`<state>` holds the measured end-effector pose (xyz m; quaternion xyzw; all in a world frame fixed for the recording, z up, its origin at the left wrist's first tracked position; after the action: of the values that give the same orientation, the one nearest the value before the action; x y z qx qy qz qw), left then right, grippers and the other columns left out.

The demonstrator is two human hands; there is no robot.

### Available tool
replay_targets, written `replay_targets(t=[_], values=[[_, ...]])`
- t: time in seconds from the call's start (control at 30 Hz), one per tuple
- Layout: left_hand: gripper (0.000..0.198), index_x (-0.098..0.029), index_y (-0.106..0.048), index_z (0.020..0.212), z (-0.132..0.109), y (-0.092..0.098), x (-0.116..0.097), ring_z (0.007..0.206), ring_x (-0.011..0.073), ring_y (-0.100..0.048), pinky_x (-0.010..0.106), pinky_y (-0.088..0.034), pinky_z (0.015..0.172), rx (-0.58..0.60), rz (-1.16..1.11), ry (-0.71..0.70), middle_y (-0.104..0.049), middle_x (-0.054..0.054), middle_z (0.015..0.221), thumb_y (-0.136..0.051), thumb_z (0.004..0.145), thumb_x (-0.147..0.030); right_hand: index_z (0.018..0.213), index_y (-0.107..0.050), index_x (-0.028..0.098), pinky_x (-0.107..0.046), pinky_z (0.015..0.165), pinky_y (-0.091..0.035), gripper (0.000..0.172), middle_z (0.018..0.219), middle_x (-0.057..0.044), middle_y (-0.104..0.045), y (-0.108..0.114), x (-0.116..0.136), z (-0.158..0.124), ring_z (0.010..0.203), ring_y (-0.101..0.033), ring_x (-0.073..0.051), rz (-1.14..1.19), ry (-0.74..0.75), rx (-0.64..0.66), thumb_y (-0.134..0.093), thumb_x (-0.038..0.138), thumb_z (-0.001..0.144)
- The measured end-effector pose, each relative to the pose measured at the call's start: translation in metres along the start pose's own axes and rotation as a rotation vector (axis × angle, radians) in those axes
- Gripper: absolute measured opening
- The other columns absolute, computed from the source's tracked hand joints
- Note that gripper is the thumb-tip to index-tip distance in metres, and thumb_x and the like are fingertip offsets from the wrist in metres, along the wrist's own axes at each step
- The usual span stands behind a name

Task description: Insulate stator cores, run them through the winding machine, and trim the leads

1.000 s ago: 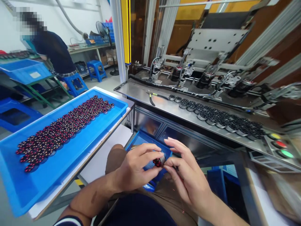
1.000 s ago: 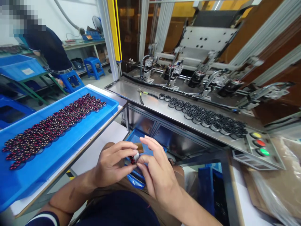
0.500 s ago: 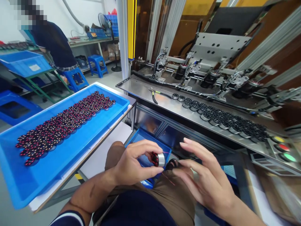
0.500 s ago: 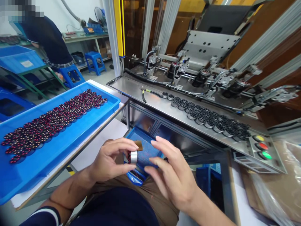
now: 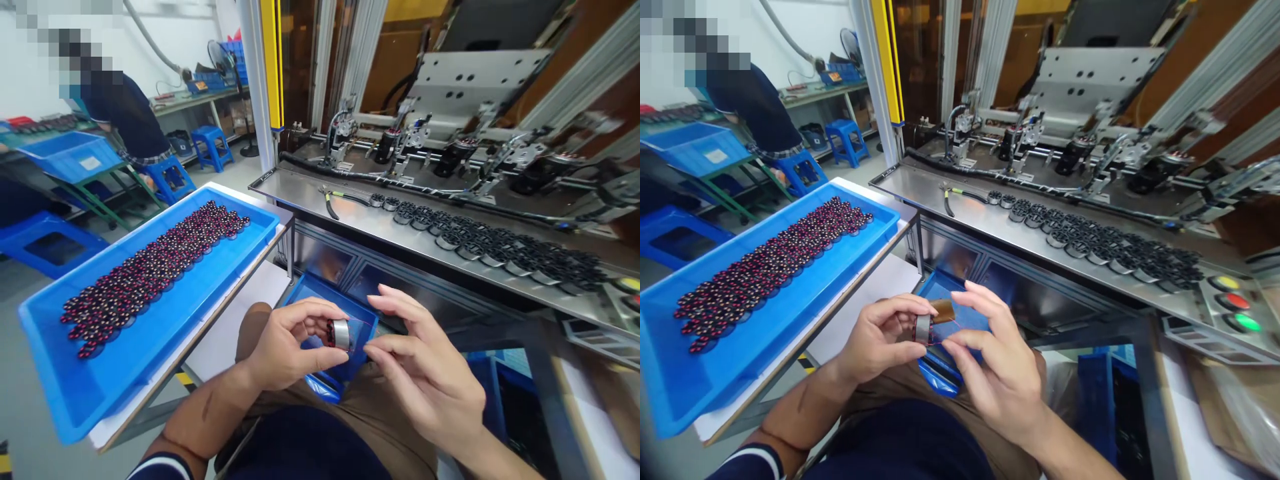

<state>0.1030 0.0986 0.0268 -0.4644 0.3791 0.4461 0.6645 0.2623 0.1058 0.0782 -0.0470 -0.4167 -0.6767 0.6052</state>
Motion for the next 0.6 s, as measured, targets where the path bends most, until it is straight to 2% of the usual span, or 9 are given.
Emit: replay_targets(t=[0.17, 0.27, 0.47, 0.6], values=[[0.04, -0.023, -0.07, 0.111, -0.002, 0.001, -0.015, 0.108, 0.0204, -0.065, 0.031, -0.054, 0.095, -0.025, 0.314, -0.209, -0.07, 0.007, 0.109, -0.08, 0.074, -0.012, 0.093, -0.067, 0.022, -0.04, 0.094, -0.054, 0.006, 0.125, -0.013, -0.064, -0.011, -0.003, 0.011, 0.118, -0.061, -0.027, 0.181, -0.174, 0.104, -0.069, 0.026, 0.088], [0.04, -0.023, -0.069, 0.112, -0.003, 0.002, -0.02, 0.11, 0.0205, -0.064, 0.033, -0.053, 0.098, -0.014, 0.454, -0.263, -0.07, 0.007, 0.111, -0.078, 0.075, -0.011, 0.083, -0.07, 0.021, -0.036, 0.092, -0.054, 0.011, 0.117, -0.011, -0.069, -0.015, -0.005, 0.015, 0.111, -0.065, -0.024, 0.246, -0.236, 0.153, -0.064, 0.024, 0.092], [0.048, -0.023, -0.062, 0.122, -0.005, 0.003, -0.02, 0.115, 0.022, -0.064, 0.037, -0.052, 0.1, 0.068, 0.471, -0.307, -0.07, 0.009, 0.117, -0.075, 0.079, -0.009, 0.078, -0.07, 0.021, -0.034, 0.092, -0.054, 0.019, 0.117, -0.011, -0.07, -0.006, -0.01, 0.02, 0.109, -0.065, -0.022, 0.214, -0.259, 0.15, -0.059, 0.022, 0.094], [0.049, -0.026, -0.056, 0.127, -0.011, -0.002, -0.026, 0.117, 0.0232, -0.062, 0.04, -0.053, 0.099, 0.144, 0.491, -0.441, -0.065, 0.01, 0.125, -0.07, 0.082, -0.009, 0.08, -0.071, 0.021, -0.034, 0.088, -0.056, 0.019, 0.116, -0.01, -0.07, -0.008, -0.007, 0.026, 0.108, -0.066, -0.022, 0.178, -0.2, 0.19, -0.058, 0.022, 0.095]])
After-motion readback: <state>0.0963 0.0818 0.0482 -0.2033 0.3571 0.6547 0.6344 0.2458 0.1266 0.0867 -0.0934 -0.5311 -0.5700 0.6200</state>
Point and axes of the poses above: each hand's wrist, its own z-axis towards the middle knuckle, its own y-axis out of the back of the hand, x = y × z, the point moved 7 cm from there along z, towards the middle knuckle
